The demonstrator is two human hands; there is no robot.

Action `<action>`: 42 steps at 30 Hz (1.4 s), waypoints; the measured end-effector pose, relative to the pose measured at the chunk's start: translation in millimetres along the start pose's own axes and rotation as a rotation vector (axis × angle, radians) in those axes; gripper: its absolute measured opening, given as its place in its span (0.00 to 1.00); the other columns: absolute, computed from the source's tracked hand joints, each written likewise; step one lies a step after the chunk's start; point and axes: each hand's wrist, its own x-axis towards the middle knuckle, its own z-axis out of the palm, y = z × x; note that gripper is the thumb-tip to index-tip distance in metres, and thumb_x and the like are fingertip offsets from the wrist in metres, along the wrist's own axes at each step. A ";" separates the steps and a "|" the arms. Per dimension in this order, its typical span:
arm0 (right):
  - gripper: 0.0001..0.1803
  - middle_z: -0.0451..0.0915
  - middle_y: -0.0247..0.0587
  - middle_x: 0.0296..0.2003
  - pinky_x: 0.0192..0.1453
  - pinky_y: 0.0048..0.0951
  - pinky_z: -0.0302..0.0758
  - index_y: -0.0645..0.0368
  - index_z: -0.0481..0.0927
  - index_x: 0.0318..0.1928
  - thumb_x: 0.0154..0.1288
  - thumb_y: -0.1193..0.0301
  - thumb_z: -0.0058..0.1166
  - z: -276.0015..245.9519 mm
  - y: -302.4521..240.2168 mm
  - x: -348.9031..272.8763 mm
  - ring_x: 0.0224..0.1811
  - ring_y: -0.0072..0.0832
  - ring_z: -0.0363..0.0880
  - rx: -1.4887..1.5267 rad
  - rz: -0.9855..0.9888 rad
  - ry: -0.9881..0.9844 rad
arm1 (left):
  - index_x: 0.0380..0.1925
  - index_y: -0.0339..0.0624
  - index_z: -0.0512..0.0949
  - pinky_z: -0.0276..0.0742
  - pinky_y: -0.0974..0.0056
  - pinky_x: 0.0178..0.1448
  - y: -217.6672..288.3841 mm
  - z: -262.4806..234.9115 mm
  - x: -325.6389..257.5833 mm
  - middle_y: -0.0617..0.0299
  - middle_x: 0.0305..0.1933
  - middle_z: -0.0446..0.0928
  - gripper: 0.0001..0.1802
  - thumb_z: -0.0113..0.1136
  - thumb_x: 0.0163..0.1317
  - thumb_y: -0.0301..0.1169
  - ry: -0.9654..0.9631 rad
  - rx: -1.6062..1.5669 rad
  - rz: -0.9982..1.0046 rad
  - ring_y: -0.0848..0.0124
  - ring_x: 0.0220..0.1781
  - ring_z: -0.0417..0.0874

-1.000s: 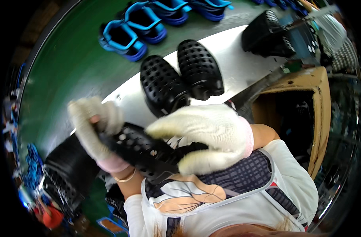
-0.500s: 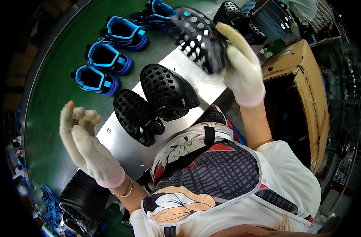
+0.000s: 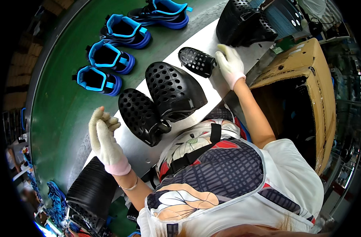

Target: The person removes perforated black shoe parts from a cardboard box, places them on a metal ledge, and then handles finished sneakers on a conveyor belt.

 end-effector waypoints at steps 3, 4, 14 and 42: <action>0.25 0.72 0.49 0.59 0.69 0.39 0.63 0.53 0.76 0.58 0.62 0.58 0.55 -8.7 -26.3 -7.2 0.63 0.46 0.68 -0.118 -0.275 -0.015 | 0.58 0.32 0.72 0.75 0.67 0.48 -5.9 0.4 4.9 0.58 0.47 0.74 0.20 0.46 0.74 0.34 0.007 -0.008 -0.040 0.72 0.43 0.77; 0.25 0.72 0.49 0.60 0.69 0.38 0.63 0.53 0.76 0.59 0.63 0.59 0.56 -7.1 -33.9 -8.4 0.63 0.47 0.68 -0.194 -0.376 -0.055 | 0.57 0.32 0.72 0.76 0.67 0.48 -9.4 -1.9 5.5 0.58 0.47 0.74 0.20 0.47 0.74 0.35 0.007 -0.016 -0.044 0.72 0.43 0.77; 0.30 0.72 0.50 0.59 0.66 0.42 0.66 0.52 0.75 0.60 0.57 0.60 0.61 -2.3 -25.8 -20.0 0.60 0.47 0.70 -0.264 -0.289 -0.070 | 0.56 0.33 0.74 0.76 0.70 0.47 -18.6 -13.1 20.5 0.58 0.47 0.74 0.18 0.50 0.72 0.32 0.060 0.171 -0.046 0.76 0.40 0.77; 0.23 0.79 0.37 0.36 0.53 0.38 0.71 0.56 0.79 0.39 0.42 0.60 0.70 -58.1 -212.7 -54.6 0.42 0.38 0.77 -0.084 -1.099 -0.584 | 0.41 0.46 0.82 0.76 0.56 0.53 -81.9 -42.7 128.5 0.55 0.46 0.78 0.15 0.66 0.56 0.39 0.027 0.805 0.218 0.56 0.46 0.79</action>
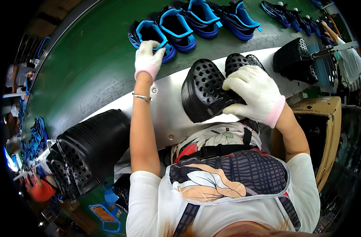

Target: The person removes perforated black shoe parts from a cardboard box, places them on a metal ledge, and then handles finished sneakers on a conveyor belt.

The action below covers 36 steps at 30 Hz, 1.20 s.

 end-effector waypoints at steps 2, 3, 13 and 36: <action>0.23 0.78 0.38 0.36 0.51 0.38 0.71 0.56 0.78 0.38 0.42 0.60 0.71 -0.6 4.2 2.0 0.42 0.40 0.77 0.027 -0.023 -0.021 | 0.41 0.38 0.80 0.75 0.60 0.52 -0.2 -19.8 14.0 0.50 0.45 0.78 0.18 0.66 0.57 0.39 -0.029 -0.125 -0.071 0.60 0.46 0.80; 0.23 0.78 0.39 0.35 0.51 0.38 0.72 0.56 0.78 0.38 0.42 0.60 0.71 0.2 4.0 3.2 0.42 0.40 0.76 0.036 -0.032 -0.032 | 0.41 0.37 0.80 0.74 0.61 0.52 -8.7 -30.1 21.2 0.50 0.45 0.78 0.19 0.66 0.57 0.40 -0.051 -0.141 -0.056 0.61 0.46 0.80; 0.23 0.78 0.41 0.34 0.47 0.41 0.71 0.56 0.78 0.37 0.43 0.57 0.70 -7.0 10.6 -0.4 0.40 0.42 0.76 0.096 -0.056 -0.009 | 0.42 0.37 0.81 0.73 0.62 0.55 -11.2 -35.4 18.9 0.52 0.46 0.79 0.18 0.63 0.59 0.40 -0.119 -0.173 0.020 0.61 0.48 0.80; 0.24 0.81 0.53 0.35 0.46 0.40 0.76 0.64 0.78 0.44 0.58 0.55 0.59 -18.0 -13.3 110.7 0.42 0.46 0.81 0.402 0.146 -0.327 | 0.52 0.40 0.70 0.75 0.55 0.59 103.4 -68.5 -67.6 0.54 0.48 0.75 0.24 0.48 0.69 0.49 0.146 -1.669 -0.028 0.62 0.49 0.77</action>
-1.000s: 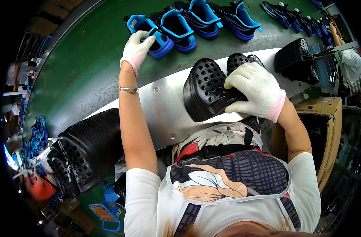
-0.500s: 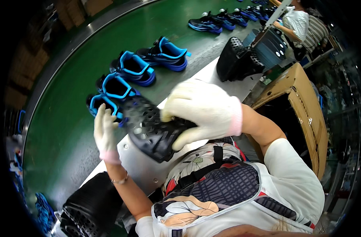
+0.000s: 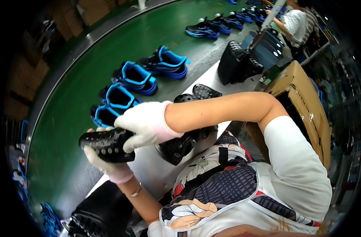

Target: The person removes perforated black shoe parts from a cardboard box, places them on a metal ledge, and then handles finished sneakers on a conveyor belt.

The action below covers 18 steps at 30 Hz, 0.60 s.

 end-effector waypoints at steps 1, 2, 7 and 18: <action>0.24 0.81 0.54 0.30 0.44 0.40 0.77 0.65 0.78 0.43 0.58 0.55 0.58 -0.7 -2.0 4.3 0.38 0.47 0.82 -0.010 0.017 0.005 | 0.51 0.41 0.70 0.76 0.56 0.57 -6.3 -9.7 2.0 0.55 0.47 0.75 0.23 0.50 0.68 0.48 0.028 0.043 0.051 0.63 0.48 0.77; 0.23 0.81 0.53 0.30 0.42 0.40 0.77 0.65 0.78 0.42 0.59 0.55 0.57 -0.4 -4.7 11.1 0.36 0.47 0.82 0.014 0.072 -0.051 | 0.50 0.41 0.70 0.77 0.57 0.55 -6.5 -21.1 4.5 0.57 0.45 0.76 0.21 0.51 0.68 0.47 0.077 0.107 0.111 0.64 0.46 0.78; 0.21 0.81 0.52 0.28 0.39 0.41 0.77 0.63 0.77 0.41 0.62 0.55 0.55 13.7 -0.7 26.7 0.34 0.47 0.82 -0.174 0.076 -0.017 | 0.50 0.41 0.71 0.77 0.62 0.52 -19.1 -40.2 4.1 0.63 0.41 0.76 0.19 0.49 0.73 0.46 0.209 0.158 0.067 0.71 0.42 0.78; 0.26 0.82 0.58 0.32 0.47 0.40 0.78 0.67 0.82 0.41 0.59 0.53 0.52 -12.0 11.6 124.8 0.39 0.49 0.82 -0.567 0.175 -0.257 | 0.49 0.45 0.77 0.74 0.53 0.54 -43.9 -78.6 10.3 0.53 0.51 0.75 0.19 0.62 0.57 0.36 0.054 1.615 0.019 0.51 0.51 0.76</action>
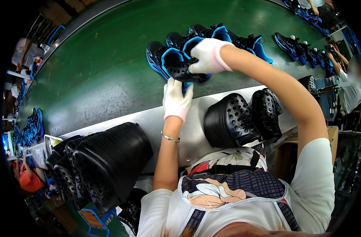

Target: The person removes perforated black shoe parts from a cardboard box, places them on a metal ledge, and then handles finished sneakers on a conveyor belt.

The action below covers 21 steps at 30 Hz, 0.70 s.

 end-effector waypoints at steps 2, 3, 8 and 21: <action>0.23 0.83 0.58 0.35 0.46 0.41 0.79 0.66 0.84 0.38 0.60 0.56 0.51 -1.9 -8.3 25.4 0.40 0.49 0.83 -0.089 -0.009 -0.013 | 0.46 0.45 0.78 0.75 0.52 0.53 -5.0 2.0 10.8 0.55 0.48 0.76 0.17 0.61 0.59 0.38 -0.026 0.030 0.008 0.51 0.50 0.77; 0.22 0.83 0.57 0.36 0.46 0.41 0.79 0.65 0.84 0.38 0.61 0.56 0.51 -2.9 -15.6 32.8 0.40 0.49 0.83 -0.117 0.006 0.004 | 0.45 0.46 0.78 0.75 0.51 0.52 -7.3 2.6 17.6 0.56 0.46 0.77 0.16 0.60 0.59 0.40 -0.039 0.044 0.011 0.51 0.50 0.78; 0.21 0.83 0.52 0.47 0.56 0.40 0.77 0.58 0.84 0.47 0.68 0.57 0.45 39.4 -46.5 84.2 0.50 0.44 0.82 -0.016 0.179 0.129 | 0.45 0.47 0.81 0.78 0.55 0.51 3.5 -12.5 54.7 0.53 0.46 0.82 0.22 0.57 0.60 0.49 -0.451 0.367 -0.209 0.52 0.49 0.82; 0.14 0.85 0.41 0.46 0.46 0.38 0.81 0.52 0.86 0.44 0.56 0.72 0.59 67.2 -45.6 139.1 0.48 0.37 0.85 -0.137 -0.048 0.274 | 0.44 0.46 0.84 0.79 0.57 0.54 5.7 -13.2 67.7 0.50 0.47 0.83 0.25 0.54 0.60 0.53 -0.582 0.506 -0.311 0.54 0.51 0.83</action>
